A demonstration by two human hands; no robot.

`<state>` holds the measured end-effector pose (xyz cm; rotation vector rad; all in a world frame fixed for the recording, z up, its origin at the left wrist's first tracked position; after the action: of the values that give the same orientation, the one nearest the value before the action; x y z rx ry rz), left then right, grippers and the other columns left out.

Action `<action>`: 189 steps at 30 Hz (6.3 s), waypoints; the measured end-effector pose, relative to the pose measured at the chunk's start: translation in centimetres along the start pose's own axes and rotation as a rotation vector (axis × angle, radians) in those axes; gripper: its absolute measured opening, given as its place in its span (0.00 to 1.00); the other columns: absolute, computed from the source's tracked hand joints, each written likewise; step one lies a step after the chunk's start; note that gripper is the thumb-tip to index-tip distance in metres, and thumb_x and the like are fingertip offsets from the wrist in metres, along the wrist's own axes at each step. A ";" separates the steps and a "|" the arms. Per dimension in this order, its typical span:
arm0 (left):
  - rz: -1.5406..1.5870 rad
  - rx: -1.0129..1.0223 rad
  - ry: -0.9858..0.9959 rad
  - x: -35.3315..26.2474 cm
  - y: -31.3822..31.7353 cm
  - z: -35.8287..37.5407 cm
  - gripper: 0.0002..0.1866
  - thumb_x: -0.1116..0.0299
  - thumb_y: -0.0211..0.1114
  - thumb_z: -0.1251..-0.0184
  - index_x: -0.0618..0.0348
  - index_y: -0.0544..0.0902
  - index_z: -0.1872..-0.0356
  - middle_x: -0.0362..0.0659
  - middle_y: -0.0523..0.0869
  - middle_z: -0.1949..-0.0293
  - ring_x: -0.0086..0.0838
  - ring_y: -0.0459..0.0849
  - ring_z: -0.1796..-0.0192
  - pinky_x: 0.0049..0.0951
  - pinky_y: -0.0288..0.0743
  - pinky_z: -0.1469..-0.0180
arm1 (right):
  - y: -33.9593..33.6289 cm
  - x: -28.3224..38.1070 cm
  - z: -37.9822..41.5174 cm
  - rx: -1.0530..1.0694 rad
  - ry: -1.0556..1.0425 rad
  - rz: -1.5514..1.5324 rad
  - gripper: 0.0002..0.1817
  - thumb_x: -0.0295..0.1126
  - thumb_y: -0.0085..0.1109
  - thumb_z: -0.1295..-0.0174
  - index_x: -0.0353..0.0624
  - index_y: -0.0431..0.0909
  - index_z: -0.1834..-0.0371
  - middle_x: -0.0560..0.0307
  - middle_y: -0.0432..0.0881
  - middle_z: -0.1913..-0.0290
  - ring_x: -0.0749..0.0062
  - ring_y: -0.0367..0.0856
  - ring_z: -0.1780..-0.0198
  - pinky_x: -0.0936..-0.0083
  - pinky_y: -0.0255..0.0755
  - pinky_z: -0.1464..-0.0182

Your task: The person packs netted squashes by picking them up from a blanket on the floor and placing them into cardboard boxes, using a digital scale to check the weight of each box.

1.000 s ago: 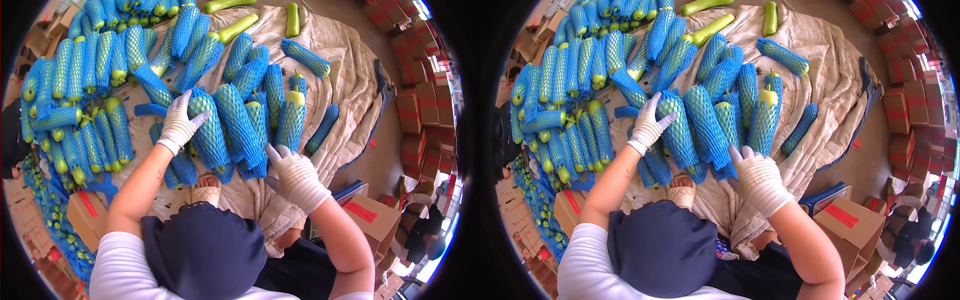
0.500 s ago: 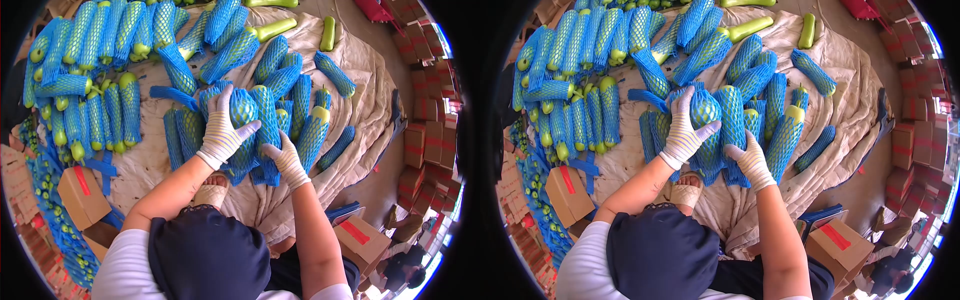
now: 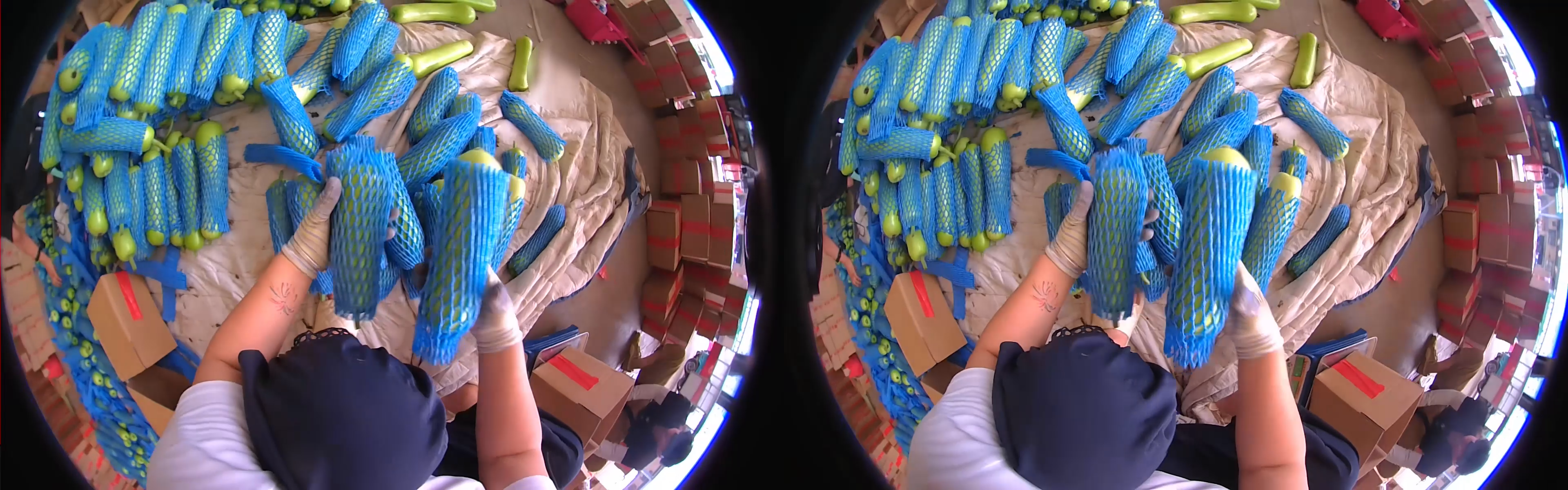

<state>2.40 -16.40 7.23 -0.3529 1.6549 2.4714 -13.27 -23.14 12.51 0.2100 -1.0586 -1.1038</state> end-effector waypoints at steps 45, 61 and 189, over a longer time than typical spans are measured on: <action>-0.525 -0.106 0.172 -0.3 11.9 -2.6 0.25 0.56 0.73 0.47 0.52 0.79 0.48 0.39 0.83 0.56 0.30 0.82 0.55 0.36 0.76 0.48 | -3.8 5.1 45.9 -0.547 -0.787 -0.002 0.46 0.51 0.71 0.53 0.31 0.62 0.36 0.45 0.77 0.51 0.54 0.80 0.50 0.61 0.77 0.48; -0.710 -0.558 0.263 2.5 -4.1 -2.8 0.51 0.56 0.78 0.51 0.57 0.56 0.29 0.48 0.73 0.40 0.34 0.71 0.41 0.36 0.65 0.37 | -8.1 6.3 14.7 -0.467 0.160 0.806 0.38 0.45 0.69 0.48 0.32 0.66 0.40 0.49 0.79 0.52 0.68 0.78 0.51 0.73 0.71 0.46; -2.190 -0.990 0.102 -21.2 -7.1 -24.5 0.52 0.53 0.73 0.50 0.51 0.49 0.27 0.60 0.71 0.40 0.49 0.74 0.39 0.40 0.69 0.37 | -14.5 0.9 -11.5 -0.219 -0.077 -0.609 0.43 0.59 0.65 0.50 0.32 0.68 0.42 0.46 0.78 0.53 0.57 0.82 0.54 0.59 0.78 0.49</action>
<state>27.33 -36.15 -2.22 -1.2932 -0.4859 0.9977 -13.30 -34.81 -1.91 0.3286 -0.9545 -1.7774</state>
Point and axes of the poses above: each hand's wrist, its own z-axis away from the middle knuckle, its own y-axis out of the palm, x = y × z, the point moved 10 cm from there along -z, towards the middle knuckle
